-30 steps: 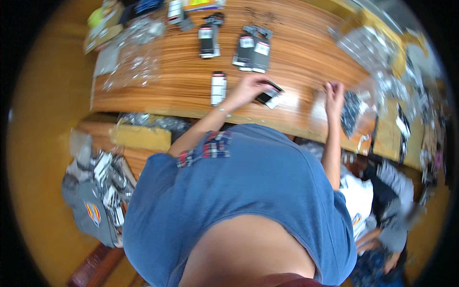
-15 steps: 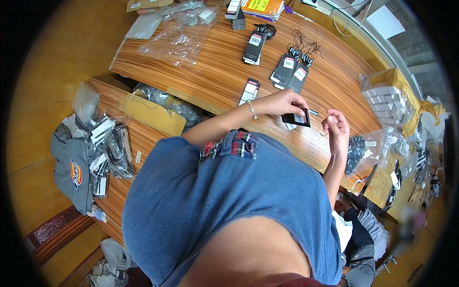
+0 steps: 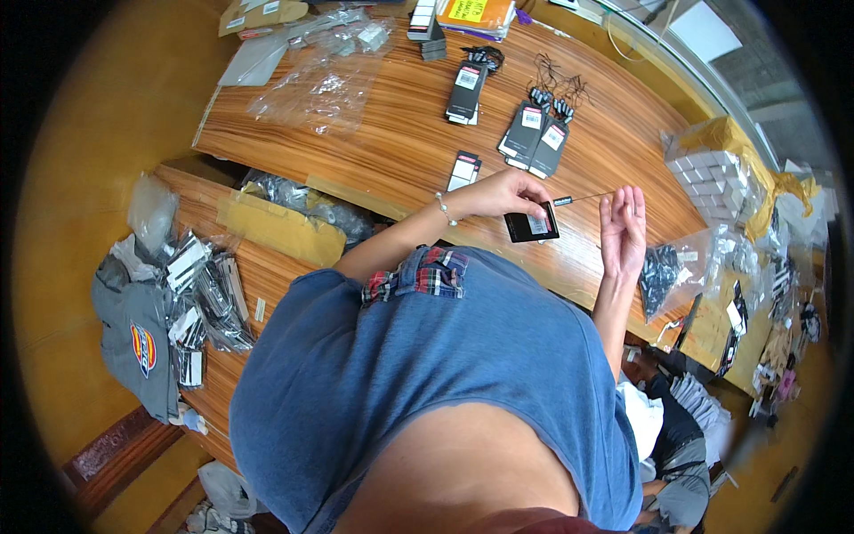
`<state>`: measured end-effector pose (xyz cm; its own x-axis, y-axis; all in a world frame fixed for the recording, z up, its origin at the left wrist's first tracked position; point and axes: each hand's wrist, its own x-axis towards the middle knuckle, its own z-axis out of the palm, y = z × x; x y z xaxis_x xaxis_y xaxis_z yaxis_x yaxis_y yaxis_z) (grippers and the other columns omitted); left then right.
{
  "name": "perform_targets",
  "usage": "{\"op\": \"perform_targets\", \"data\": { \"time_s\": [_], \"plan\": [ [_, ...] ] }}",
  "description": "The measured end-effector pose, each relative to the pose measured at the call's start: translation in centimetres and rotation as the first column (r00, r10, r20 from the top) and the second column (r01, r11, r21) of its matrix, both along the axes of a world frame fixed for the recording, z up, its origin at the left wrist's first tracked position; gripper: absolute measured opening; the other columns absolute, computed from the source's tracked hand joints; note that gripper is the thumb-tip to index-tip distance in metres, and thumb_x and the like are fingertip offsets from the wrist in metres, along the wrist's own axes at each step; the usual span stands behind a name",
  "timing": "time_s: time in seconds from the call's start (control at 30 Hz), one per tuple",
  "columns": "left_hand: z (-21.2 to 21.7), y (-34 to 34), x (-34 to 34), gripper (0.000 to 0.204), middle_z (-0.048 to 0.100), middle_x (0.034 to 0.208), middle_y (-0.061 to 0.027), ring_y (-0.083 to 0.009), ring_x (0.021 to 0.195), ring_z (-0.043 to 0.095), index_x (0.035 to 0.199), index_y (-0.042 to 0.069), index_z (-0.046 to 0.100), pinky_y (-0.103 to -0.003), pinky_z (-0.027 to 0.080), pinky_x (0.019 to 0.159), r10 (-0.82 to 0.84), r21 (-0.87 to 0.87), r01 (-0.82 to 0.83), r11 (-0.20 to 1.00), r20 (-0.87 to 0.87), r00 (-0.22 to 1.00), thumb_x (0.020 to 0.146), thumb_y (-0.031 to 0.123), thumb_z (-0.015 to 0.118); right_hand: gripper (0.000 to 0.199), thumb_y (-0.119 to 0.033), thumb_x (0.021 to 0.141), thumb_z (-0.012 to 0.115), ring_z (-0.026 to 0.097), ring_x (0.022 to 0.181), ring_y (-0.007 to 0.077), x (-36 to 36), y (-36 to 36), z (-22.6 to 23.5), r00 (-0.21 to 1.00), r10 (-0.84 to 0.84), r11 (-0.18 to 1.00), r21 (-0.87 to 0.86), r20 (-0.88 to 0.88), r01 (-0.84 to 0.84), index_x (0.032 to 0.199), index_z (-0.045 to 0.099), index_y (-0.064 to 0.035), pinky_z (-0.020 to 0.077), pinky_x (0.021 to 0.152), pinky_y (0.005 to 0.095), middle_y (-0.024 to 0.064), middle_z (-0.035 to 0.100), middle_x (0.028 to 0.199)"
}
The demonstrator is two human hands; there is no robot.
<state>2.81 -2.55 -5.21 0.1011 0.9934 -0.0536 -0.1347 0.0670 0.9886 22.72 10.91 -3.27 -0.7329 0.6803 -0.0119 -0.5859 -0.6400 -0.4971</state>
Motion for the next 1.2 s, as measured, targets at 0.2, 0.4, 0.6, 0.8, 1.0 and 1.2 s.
{"op": "perform_targets", "data": {
  "time_s": [0.2, 0.4, 0.6, 0.8, 1.0, 1.2],
  "plan": [
    [-0.8, -0.1, -0.2, 0.02, 0.064, 0.09, -0.0052, -0.01, 0.082, 0.058, 0.097, 0.0, 0.062, -0.023, 0.045, 0.076, -0.026, -0.054, 0.029, 0.998, 0.041, 0.999, 0.079, 0.008, 0.062, 0.01, -0.012, 0.087, 0.053, 0.055, 0.089, 0.0173, -1.0, 0.0, 0.5, 0.881, -0.337, 0.912, 0.347, 0.332, 0.218, 0.091, 0.056, -0.0037, 0.0428, 0.084, 0.0377, 0.0074, 0.059, 0.094],
    [-1.5, 2.2, -0.1, 0.018, 0.063, 0.09, -0.0064, -0.0102, 0.081, 0.059, 0.095, -0.004, 0.061, -0.021, 0.049, 0.072, 0.521, 0.12, -0.521, 0.845, 0.038, 0.853, 0.079, 0.002, 0.061, 0.015, -0.012, 0.087, 0.051, 0.053, 0.064, 0.0119, -2.1, -2.3, 4.2, 0.769, -0.297, 0.804, 0.582, 0.567, -0.119, 0.086, 0.06, 0.0006, 0.0434, 0.062, 0.023, 0.0039, 0.057, 0.072],
    [1.4, 3.2, 0.6, 0.017, 0.063, 0.088, -0.0076, -0.0104, 0.078, 0.06, 0.096, -0.003, 0.06, -0.022, 0.049, 0.071, 0.463, 0.163, -0.464, 0.871, 0.046, 0.885, 0.079, -0.001, 0.06, 0.014, -0.012, 0.078, 0.059, 0.048, 0.053, 0.0117, -4.4, -4.6, 3.1, 0.504, -0.646, 0.47, 0.819, 0.574, -0.329, 0.074, 0.061, 0.002, 0.0381, 0.05, 0.0248, 0.0057, 0.053, 0.06],
    [2.4, 3.2, 1.1, 0.017, 0.063, 0.087, -0.0072, -0.01, 0.078, 0.059, 0.095, -0.004, 0.06, -0.022, 0.049, 0.071, 0.474, 0.189, -0.468, 0.863, 0.016, 0.88, 0.078, -0.001, 0.062, 0.014, -0.011, 0.075, 0.06, 0.05, 0.05, 0.0162, -5.0, -4.7, 2.8, 0.476, -0.743, 0.394, 0.883, 0.47, -0.257, 0.072, 0.061, 0.0023, 0.0389, 0.048, 0.0284, 0.0106, 0.054, 0.06],
    [2.3, 3.2, 1.3, 0.016, 0.063, 0.086, -0.0063, -0.009, 0.076, 0.059, 0.093, -0.004, 0.06, -0.021, 0.048, 0.07, 0.464, 0.191, -0.453, 0.871, -0.012, 0.886, 0.078, 0.0, 0.062, 0.013, -0.01, 0.074, 0.059, 0.052, 0.051, 0.0185, -4.9, -4.5, 3.1, 0.455, -0.762, 0.377, 0.887, 0.461, -0.267, 0.071, 0.061, 0.0021, 0.0406, 0.048, 0.0292, 0.0118, 0.055, 0.06],
    [2.7, 3.1, 1.4, 0.014, 0.064, 0.083, -0.0051, -0.0081, 0.073, 0.059, 0.091, -0.002, 0.063, -0.02, 0.048, 0.067, 0.474, 0.204, -0.446, 0.872, -0.115, 0.873, 0.077, 0.003, 0.064, 0.014, -0.011, 0.075, 0.058, 0.052, 0.05, 0.0169, -4.9, -4.3, 3.2, 0.444, -0.781, 0.338, 0.895, 0.439, -0.291, 0.07, 0.061, 0.0019, 0.0401, 0.048, 0.0283, 0.01, 0.055, 0.059]
  ]
}}
